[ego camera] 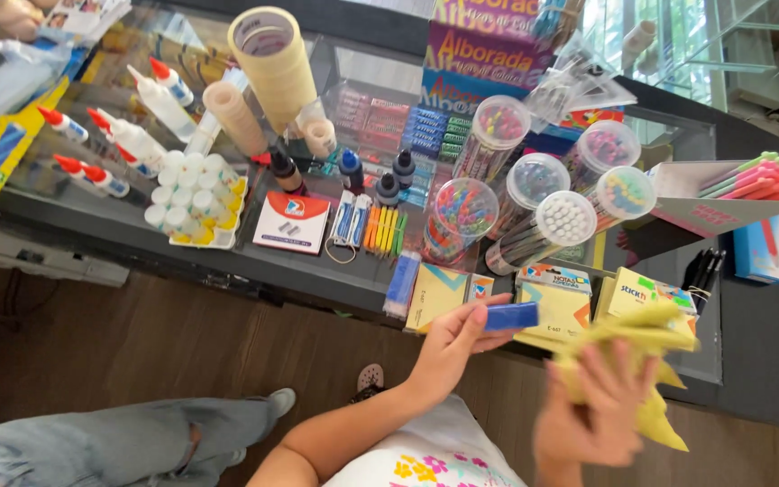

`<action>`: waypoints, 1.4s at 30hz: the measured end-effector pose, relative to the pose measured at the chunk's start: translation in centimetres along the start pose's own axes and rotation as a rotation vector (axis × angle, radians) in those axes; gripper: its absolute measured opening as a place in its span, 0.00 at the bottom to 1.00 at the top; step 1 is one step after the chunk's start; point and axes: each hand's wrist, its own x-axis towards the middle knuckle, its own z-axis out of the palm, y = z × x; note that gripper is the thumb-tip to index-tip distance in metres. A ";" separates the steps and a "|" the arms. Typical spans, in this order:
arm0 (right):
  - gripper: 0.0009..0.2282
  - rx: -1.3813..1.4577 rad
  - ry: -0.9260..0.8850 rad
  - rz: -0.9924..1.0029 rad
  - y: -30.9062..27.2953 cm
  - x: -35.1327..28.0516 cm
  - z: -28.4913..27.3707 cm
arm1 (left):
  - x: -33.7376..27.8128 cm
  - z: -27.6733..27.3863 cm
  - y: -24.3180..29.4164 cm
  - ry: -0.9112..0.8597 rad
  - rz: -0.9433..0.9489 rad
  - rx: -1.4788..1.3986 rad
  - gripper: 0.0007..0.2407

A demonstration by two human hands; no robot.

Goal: Organizing and bundling various stationery items like pens and markers using rubber bands and a cleaning cloth on a shop counter.

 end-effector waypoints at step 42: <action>0.13 0.408 -0.284 0.203 -6.2 2.0 1.9 | -0.2 0.8 1.0 0.140 0.473 1.166 0.17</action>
